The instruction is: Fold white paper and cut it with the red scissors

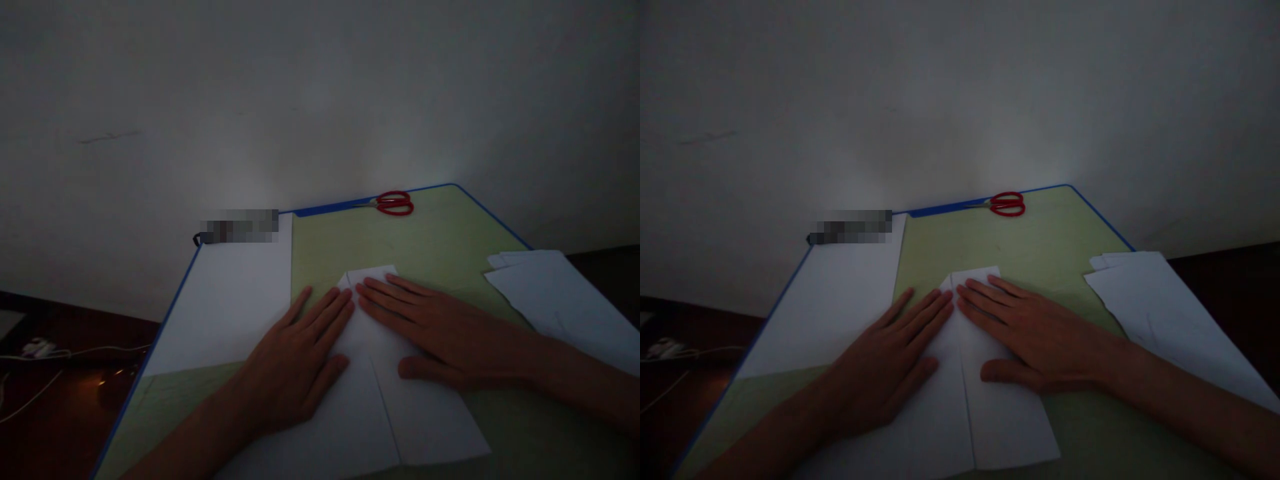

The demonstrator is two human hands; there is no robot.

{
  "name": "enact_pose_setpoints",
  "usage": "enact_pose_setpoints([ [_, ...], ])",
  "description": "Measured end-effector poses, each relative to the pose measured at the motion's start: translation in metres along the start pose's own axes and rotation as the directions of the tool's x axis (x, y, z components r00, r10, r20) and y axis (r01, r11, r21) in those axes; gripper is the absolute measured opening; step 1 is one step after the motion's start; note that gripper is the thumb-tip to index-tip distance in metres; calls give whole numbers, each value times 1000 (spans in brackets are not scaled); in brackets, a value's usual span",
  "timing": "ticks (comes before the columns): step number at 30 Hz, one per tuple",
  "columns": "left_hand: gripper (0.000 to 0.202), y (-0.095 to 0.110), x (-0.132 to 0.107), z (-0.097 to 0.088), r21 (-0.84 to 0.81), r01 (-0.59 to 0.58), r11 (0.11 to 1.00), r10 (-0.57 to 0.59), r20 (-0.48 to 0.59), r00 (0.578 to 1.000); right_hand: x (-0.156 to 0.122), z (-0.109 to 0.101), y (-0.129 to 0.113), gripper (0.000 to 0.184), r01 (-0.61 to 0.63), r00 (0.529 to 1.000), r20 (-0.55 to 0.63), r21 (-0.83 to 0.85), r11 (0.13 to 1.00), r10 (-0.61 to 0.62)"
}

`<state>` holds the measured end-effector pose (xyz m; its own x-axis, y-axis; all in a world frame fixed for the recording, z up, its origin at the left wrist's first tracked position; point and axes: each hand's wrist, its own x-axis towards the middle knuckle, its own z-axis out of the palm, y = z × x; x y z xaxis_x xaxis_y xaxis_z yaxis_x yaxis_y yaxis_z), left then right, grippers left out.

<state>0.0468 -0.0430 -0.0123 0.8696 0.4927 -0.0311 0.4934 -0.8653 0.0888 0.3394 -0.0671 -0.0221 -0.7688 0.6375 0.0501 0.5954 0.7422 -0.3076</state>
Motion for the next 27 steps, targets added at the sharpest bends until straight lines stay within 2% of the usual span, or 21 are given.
enact_pose_setpoints([
  [27, 69, -1, 0, 4, -50, -3, 999, 1, -34, 999, -3, 3, -3, 101, -3, 1000, 5, -49, 999, 3],
])
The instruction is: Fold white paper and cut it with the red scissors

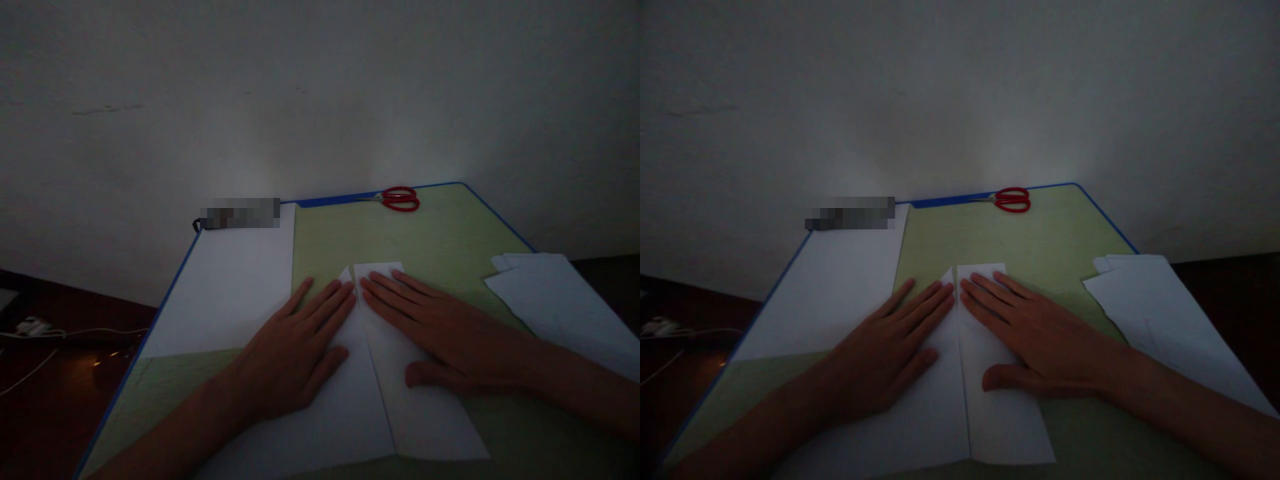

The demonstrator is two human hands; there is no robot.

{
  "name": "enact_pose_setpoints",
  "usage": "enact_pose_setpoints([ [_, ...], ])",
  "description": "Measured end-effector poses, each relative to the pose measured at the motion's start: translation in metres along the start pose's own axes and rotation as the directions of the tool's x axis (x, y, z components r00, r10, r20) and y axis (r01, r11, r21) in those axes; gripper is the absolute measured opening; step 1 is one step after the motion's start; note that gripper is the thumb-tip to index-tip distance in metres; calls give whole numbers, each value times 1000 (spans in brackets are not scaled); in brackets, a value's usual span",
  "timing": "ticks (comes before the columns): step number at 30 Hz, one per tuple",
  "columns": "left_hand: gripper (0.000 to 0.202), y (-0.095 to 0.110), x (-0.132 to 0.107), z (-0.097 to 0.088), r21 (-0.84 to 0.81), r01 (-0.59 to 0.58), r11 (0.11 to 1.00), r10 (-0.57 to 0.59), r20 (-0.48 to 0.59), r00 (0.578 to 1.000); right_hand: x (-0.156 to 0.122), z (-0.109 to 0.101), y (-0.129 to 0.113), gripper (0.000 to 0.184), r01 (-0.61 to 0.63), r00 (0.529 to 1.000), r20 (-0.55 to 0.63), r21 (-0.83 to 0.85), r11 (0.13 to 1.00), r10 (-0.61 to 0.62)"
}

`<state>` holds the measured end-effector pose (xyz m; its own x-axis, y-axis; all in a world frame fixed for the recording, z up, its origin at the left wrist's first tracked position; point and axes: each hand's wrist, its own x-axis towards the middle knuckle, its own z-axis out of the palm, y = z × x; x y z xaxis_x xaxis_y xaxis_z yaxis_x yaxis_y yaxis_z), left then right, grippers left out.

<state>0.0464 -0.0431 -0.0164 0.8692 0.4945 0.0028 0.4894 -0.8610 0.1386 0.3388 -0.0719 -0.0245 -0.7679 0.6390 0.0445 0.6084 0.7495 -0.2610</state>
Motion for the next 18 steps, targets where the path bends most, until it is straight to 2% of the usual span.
enact_pose_setpoints([
  [5, 68, 1, 1, -1, -2, -4, 1000, 4, -16, 1000, 3, -8, 8, 101, 62, 998, -16, 6, 998, -62],
  [10, 63, 3, 1, -2, 29, -3, 1000, 4, -41, 999, -8, -25, -11, 93, 107, 994, -37, 3, 994, -107],
  [13, 59, 2, 1, -1, 42, -17, 999, 21, -89, 996, -20, -22, -22, 89, 95, 995, -6, 25, 995, -95],
  [18, 57, -4, 2, -8, 39, -13, 999, 17, -115, 993, -26, -10, -20, 84, 45, 999, 11, 26, 999, -46],
])
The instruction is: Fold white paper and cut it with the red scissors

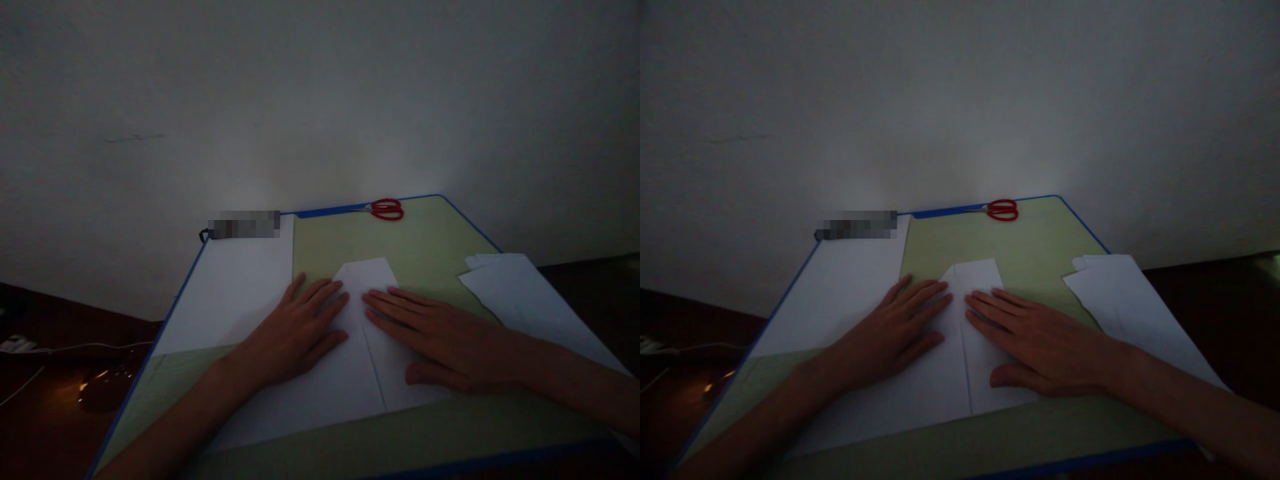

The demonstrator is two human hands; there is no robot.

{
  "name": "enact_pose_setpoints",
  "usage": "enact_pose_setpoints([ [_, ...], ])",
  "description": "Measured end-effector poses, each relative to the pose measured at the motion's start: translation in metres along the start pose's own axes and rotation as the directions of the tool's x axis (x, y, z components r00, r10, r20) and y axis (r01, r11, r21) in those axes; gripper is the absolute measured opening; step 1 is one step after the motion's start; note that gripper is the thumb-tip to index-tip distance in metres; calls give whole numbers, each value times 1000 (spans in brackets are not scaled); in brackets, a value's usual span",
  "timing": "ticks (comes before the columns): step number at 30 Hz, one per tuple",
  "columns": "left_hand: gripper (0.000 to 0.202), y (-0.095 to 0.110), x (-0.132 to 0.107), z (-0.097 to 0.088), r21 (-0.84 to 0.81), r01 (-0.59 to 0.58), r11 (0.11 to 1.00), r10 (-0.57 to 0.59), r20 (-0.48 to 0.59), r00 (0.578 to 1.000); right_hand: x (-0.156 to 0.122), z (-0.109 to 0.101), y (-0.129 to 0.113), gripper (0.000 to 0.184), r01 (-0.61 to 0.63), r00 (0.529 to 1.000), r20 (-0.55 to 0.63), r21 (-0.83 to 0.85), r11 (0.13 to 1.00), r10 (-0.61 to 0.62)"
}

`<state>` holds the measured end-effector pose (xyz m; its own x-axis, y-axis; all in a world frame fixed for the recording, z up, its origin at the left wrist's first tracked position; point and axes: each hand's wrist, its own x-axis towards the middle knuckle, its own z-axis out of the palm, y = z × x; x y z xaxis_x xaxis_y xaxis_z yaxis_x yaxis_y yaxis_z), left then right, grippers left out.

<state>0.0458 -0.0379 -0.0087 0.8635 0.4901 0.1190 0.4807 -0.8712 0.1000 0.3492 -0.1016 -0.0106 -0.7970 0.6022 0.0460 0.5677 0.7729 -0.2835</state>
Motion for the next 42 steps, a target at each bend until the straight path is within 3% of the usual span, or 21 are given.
enact_pose_setpoints([
  [5, 62, 6, -7, -11, 27, -3, 1000, 3, 12, 1000, 2, -3, 1, 82, -11, 1000, 8, 14, 1000, 11],
  [13, 67, 25, -17, -2, -31, -86, 996, 89, 107, 990, 5, 1, 3, 81, -1, 999, -45, 4, 1000, 2],
  [20, 70, 25, -12, -3, -43, -82, 996, 88, 160, 983, 6, 4, 1, 79, 48, 998, -37, 14, 999, -48],
  [25, 71, 24, -11, -2, -52, -78, 996, 85, 154, 984, 4, 1, 0, 84, 27, 999, 23, 24, 999, -28],
  [31, 71, 21, -9, -2, -50, -81, 995, 89, 183, 979, 0, 4, 0, 90, 1, 1000, -22, 99, 995, 1],
  [42, 71, 20, -10, -1, -82, -71, 994, 87, 216, 973, 0, 3, -4, 97, -29, 998, 55, 105, 994, 23],
])
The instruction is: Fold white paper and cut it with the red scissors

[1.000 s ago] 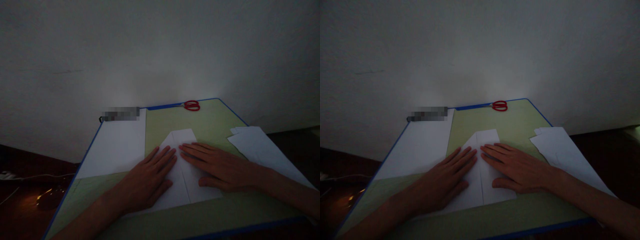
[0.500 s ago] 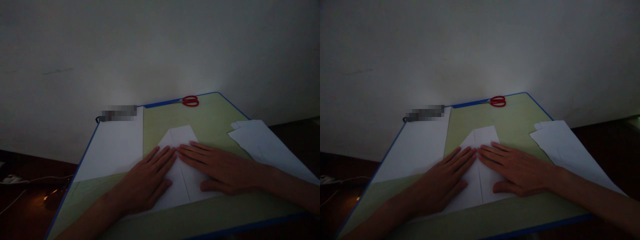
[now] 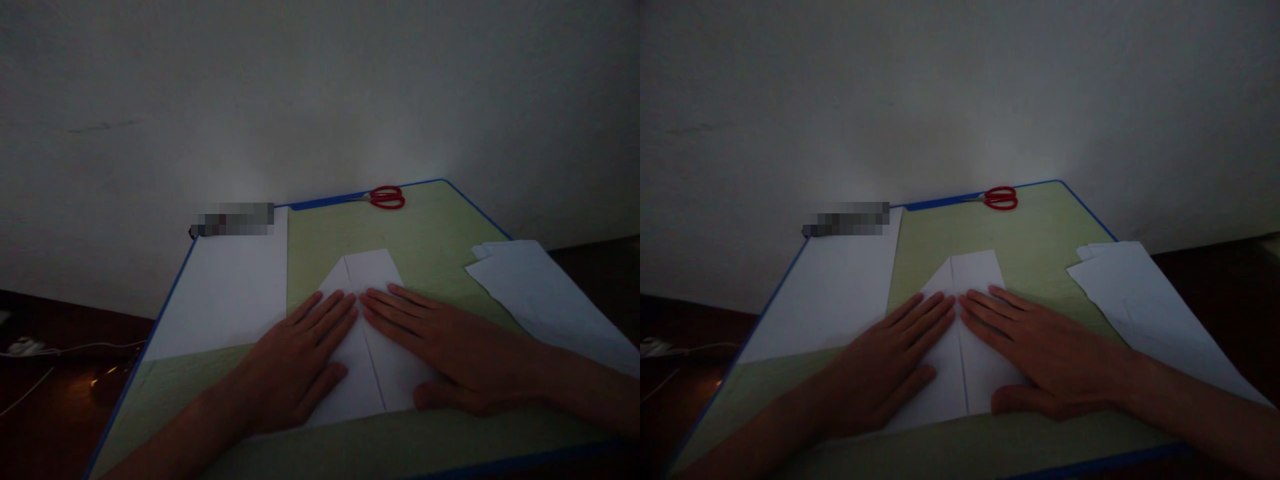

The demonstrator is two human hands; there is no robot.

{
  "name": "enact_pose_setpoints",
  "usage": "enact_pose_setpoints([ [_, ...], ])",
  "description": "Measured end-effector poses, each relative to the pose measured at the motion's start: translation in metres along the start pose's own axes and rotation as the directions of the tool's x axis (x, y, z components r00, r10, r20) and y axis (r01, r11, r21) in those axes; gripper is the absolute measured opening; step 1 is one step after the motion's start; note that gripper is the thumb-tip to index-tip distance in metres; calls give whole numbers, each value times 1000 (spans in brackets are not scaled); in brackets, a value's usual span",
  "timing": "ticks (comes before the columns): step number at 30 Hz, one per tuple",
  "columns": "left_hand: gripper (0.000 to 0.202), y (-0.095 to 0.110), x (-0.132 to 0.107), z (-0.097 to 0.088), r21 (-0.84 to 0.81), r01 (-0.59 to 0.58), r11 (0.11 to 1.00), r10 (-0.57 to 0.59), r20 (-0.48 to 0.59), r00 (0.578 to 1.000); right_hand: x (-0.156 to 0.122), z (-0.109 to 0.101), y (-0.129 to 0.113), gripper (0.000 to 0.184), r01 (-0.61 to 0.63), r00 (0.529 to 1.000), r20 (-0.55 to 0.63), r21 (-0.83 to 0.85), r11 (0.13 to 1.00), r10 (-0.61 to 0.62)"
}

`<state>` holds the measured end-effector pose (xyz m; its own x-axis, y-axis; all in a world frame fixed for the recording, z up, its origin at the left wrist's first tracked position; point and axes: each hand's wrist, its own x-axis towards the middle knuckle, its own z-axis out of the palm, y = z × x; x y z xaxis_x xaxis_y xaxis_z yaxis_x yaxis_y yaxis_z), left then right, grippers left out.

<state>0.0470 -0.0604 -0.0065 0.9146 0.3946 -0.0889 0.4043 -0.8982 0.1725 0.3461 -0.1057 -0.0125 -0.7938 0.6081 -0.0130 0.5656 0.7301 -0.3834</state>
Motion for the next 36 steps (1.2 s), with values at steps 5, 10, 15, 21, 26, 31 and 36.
enact_pose_setpoints([
  [5, 72, -1, 0, 0, -30, -4, 1000, 3, -37, 999, 0, 0, -4, 98, -17, 1000, -6, 14, 1000, 18],
  [10, 72, -2, 1, 0, -16, -9, 1000, 8, -37, 999, -2, 2, -7, 103, -40, 999, -23, 1, 999, 40],
  [15, 71, -1, 2, 0, 10, -22, 1000, 22, -43, 999, -1, 1, 0, 104, 8, 999, -41, 14, 1000, -7],
  [21, 66, -2, 1, 4, 59, -34, 998, 39, -88, 995, -7, -8, 0, 100, 86, 995, -54, -26, 996, -87],
  [26, 61, -1, 3, 6, 86, -46, 995, 61, -172, 983, -16, -7, -9, 93, 98, 995, 18, 4, 995, -98],
  [31, 65, 0, -1, -7, 42, -80, 996, 85, -154, 984, -15, -7, -8, 87, 93, 995, 42, -11, 996, -92],
  [36, 65, 6, -9, -15, 11, -98, 995, 99, -102, 990, -14, -9, -6, 86, 100, 995, 18, 6, 995, -100],
])
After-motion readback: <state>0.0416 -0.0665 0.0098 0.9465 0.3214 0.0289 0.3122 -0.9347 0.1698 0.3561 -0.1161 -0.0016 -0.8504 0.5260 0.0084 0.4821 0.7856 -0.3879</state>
